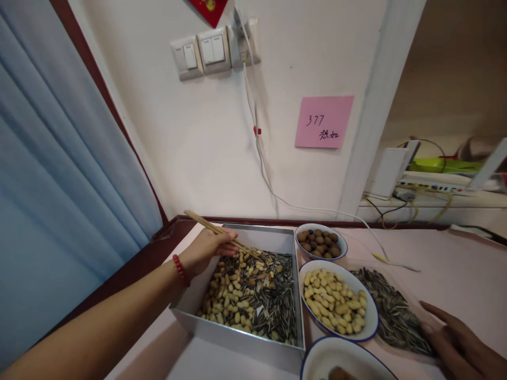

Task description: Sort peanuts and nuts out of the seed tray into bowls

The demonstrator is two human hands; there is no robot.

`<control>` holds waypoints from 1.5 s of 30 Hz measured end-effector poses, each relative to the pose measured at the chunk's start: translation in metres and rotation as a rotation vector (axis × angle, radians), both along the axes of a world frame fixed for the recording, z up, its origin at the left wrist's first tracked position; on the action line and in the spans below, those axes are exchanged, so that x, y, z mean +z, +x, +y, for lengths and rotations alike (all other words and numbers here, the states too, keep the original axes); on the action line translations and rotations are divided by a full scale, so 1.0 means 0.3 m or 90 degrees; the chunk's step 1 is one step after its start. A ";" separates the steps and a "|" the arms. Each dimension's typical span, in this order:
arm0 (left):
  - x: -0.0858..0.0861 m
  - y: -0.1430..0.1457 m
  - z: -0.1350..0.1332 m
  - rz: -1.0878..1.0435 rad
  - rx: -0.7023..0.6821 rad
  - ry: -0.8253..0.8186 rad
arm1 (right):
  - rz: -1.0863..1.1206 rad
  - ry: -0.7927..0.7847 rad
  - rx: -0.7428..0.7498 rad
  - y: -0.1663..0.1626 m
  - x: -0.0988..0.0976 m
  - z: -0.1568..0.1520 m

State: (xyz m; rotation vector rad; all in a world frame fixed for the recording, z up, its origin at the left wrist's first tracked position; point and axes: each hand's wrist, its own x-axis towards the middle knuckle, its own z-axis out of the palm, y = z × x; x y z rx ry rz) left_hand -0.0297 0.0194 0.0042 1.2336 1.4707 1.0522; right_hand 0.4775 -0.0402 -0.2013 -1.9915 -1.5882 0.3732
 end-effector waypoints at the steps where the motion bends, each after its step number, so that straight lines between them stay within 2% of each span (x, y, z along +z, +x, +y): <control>1: 0.008 -0.007 -0.005 -0.014 0.005 -0.002 | 0.029 -0.027 0.000 -0.010 0.016 -0.005; 5: 0.026 -0.009 -0.022 -0.033 -0.004 -0.009 | 0.088 -0.069 -0.015 -0.046 0.070 -0.016; 10: 0.026 0.037 -0.029 0.062 -0.071 -0.009 | 0.095 -0.076 -0.031 -0.067 0.102 -0.018; 18: -0.003 0.081 -0.006 0.136 -0.143 0.015 | 0.094 -0.066 -0.023 -0.061 0.097 -0.020; 22: 0.005 0.069 0.000 0.153 -0.142 0.020 | 0.085 -0.065 -0.017 -0.054 0.092 -0.022; 29: 0.016 0.055 0.006 0.289 -0.193 0.063 | 0.063 -0.055 -0.005 -0.044 0.074 -0.025; 37: 0.010 0.064 0.003 0.319 -0.197 0.089 | 0.071 -0.084 -0.019 -0.066 0.113 -0.027; 45: -0.015 0.089 -0.016 0.338 -0.224 0.113 | 0.091 -0.098 -0.034 -0.073 0.121 -0.026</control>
